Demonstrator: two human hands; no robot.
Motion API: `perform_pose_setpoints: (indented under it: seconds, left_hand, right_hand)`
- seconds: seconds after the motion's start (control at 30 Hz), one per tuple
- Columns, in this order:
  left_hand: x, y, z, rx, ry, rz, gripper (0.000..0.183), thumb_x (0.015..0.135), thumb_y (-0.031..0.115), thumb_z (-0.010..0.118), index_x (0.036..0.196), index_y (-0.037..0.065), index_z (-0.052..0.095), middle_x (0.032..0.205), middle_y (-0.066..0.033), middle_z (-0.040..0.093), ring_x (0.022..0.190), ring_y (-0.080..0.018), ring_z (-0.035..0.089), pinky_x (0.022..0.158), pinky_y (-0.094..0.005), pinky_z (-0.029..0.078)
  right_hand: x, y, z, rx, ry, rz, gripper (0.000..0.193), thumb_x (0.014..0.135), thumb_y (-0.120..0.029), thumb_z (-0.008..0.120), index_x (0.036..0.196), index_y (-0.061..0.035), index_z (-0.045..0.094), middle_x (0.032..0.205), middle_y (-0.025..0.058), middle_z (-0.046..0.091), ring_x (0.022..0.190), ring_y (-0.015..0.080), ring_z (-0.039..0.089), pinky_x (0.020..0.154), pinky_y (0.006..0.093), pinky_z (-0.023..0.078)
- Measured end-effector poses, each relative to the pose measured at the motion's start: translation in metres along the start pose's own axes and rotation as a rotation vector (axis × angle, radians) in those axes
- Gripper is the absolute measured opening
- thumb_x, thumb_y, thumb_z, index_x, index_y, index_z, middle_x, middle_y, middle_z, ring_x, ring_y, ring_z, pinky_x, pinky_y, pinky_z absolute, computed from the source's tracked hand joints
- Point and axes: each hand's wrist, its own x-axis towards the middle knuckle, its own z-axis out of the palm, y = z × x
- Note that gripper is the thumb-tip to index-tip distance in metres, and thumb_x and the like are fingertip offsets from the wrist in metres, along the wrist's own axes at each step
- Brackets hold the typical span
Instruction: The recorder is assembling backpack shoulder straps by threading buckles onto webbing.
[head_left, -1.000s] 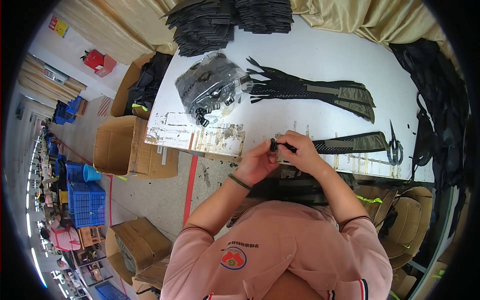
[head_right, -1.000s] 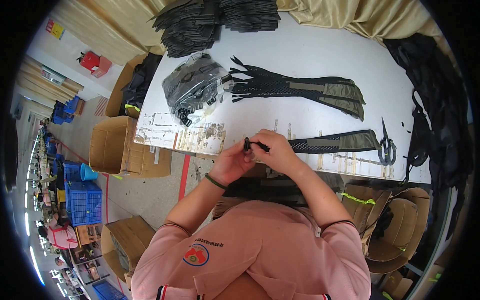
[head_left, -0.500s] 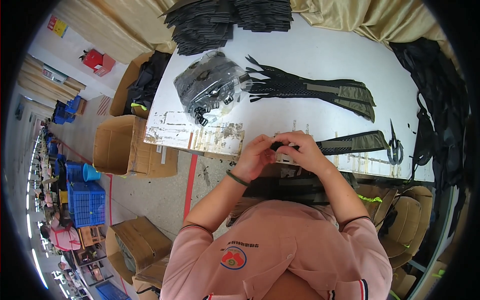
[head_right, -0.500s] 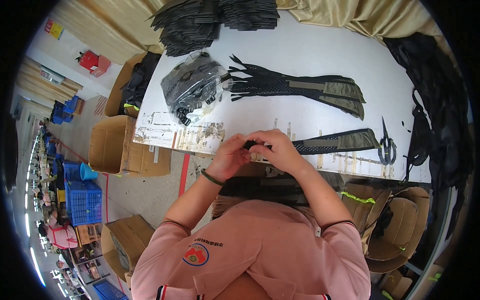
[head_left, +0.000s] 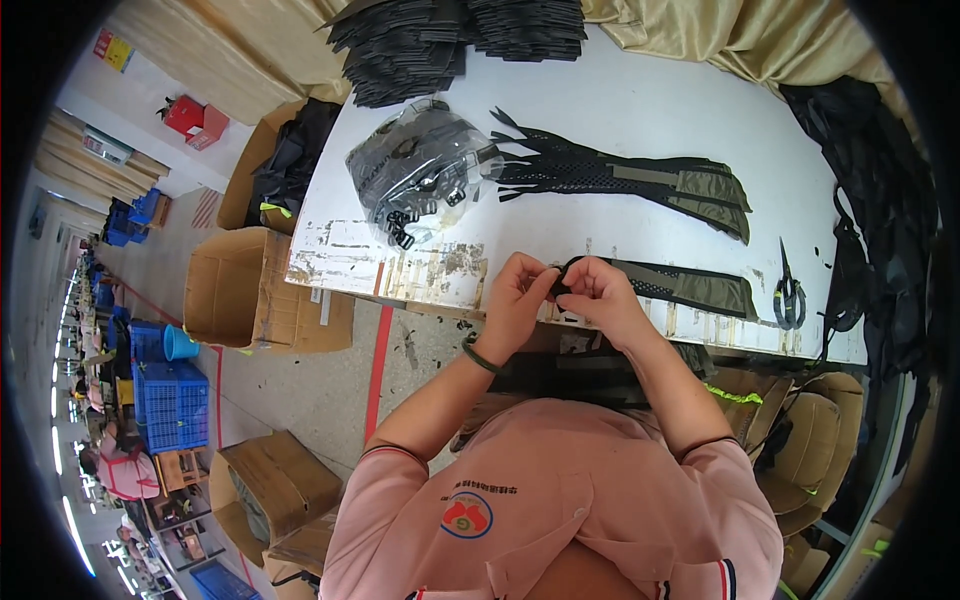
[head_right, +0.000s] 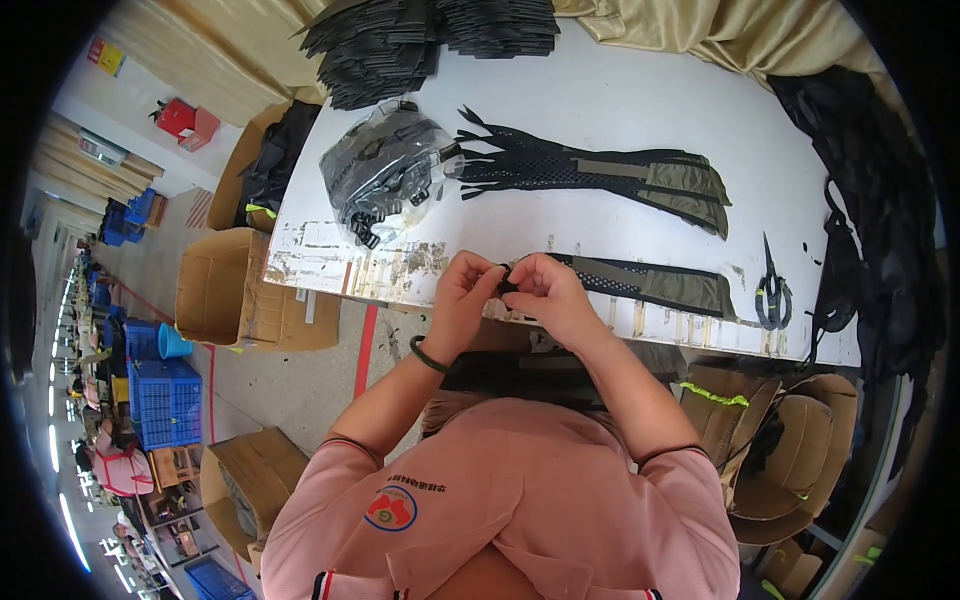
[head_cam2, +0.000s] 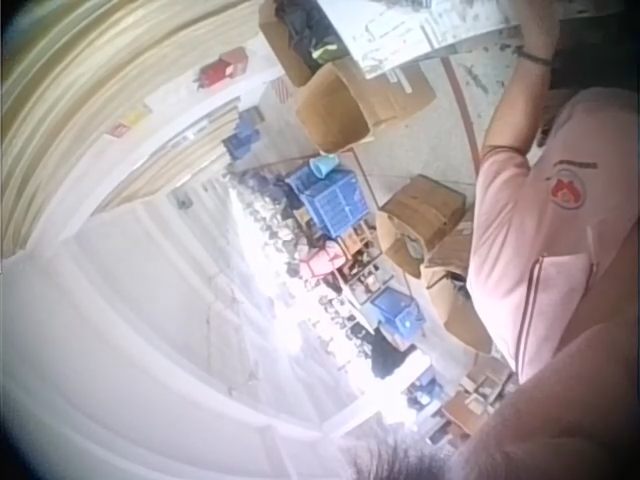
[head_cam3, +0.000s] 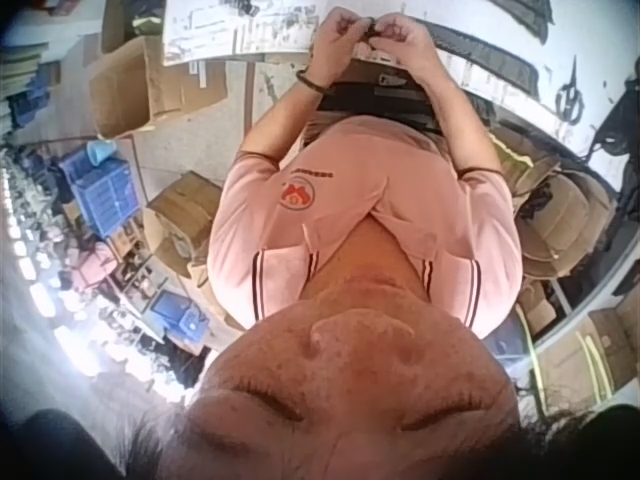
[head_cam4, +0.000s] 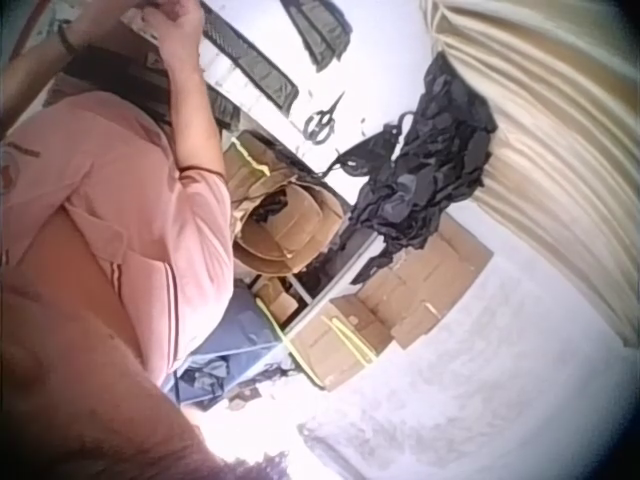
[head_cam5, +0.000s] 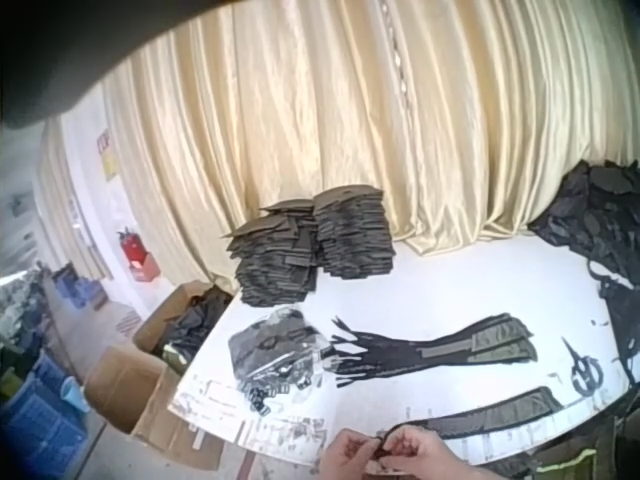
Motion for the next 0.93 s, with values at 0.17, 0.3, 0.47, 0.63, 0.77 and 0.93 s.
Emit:
perform_pose_setpoints:
  seconds: [0.17,0.3,0.47,0.63,0.77,0.93]
  left_hand:
    - [-0.007,0.007,0.003,0.177,-0.005,0.101,0.010,0.088,0.004,0.060,0.095,0.002,0.054,0.083,-0.0024,0.061,0.074,-0.0082,0.057,0.068,-0.0214,0.047]
    - [-0.009,0.002,0.003,0.300,-0.026,0.295,0.012,0.084,0.005,0.065,0.091,0.000,0.056,0.081,-0.0053,0.062,0.074,-0.0131,0.060,0.069,-0.0254,0.049]
    - [-0.009,-0.002,-0.001,0.175,-0.152,0.279,0.020,0.080,-0.003,0.066,0.096,0.002,0.055,0.101,-0.0072,0.056,0.089,-0.0150,0.055,0.080,-0.0264,0.047]
    - [-0.004,-0.009,-0.006,0.083,-0.188,0.306,0.032,0.073,-0.011,0.067,0.098,0.005,0.055,0.112,-0.0068,0.047,0.099,-0.0154,0.051,0.086,-0.0280,0.044]
    - [-0.004,0.018,-0.005,0.316,-0.243,0.347,0.025,0.073,-0.008,0.068,0.092,0.007,0.059,0.099,-0.0067,0.050,0.088,-0.0189,0.053,0.079,-0.0280,0.045]
    - [-0.009,0.018,-0.007,0.349,-0.389,0.309,0.023,0.075,-0.006,0.067,0.094,0.007,0.061,0.096,-0.0059,0.053,0.093,-0.0190,0.052,0.078,-0.0280,0.043]
  right_hand:
    - [0.003,0.003,0.001,0.014,0.097,0.040,0.025,0.073,0.007,0.067,0.086,-0.0056,0.049,0.075,-0.0015,0.053,0.068,0.0049,0.050,0.061,0.0193,0.044]
    - [0.002,0.007,-0.001,0.044,0.126,0.034,0.025,0.074,0.009,0.065,0.086,-0.0058,0.049,0.075,-0.0003,0.054,0.069,0.0065,0.052,0.062,0.0204,0.044]
    - [-0.003,0.007,-0.002,0.323,0.117,-0.043,0.024,0.076,0.010,0.063,0.087,-0.0061,0.049,0.079,0.0011,0.056,0.072,0.0100,0.057,0.064,0.0210,0.045]
    - [-0.008,-0.016,0.003,0.351,0.073,0.066,0.013,0.084,0.001,0.059,0.094,-0.0036,0.052,0.079,0.0001,0.057,0.071,0.0087,0.055,0.062,0.0207,0.045]
    - [-0.003,-0.023,-0.009,-0.201,0.050,-0.058,0.011,0.089,-0.011,0.059,0.095,-0.0020,0.059,0.076,-0.0012,0.057,0.065,0.0047,0.049,0.057,0.0202,0.043]
    - [0.004,-0.020,-0.024,-0.447,-0.025,0.054,0.019,0.087,-0.013,0.061,0.103,-0.0034,0.062,0.074,-0.0050,0.053,0.069,0.0032,0.046,0.064,0.0181,0.039]
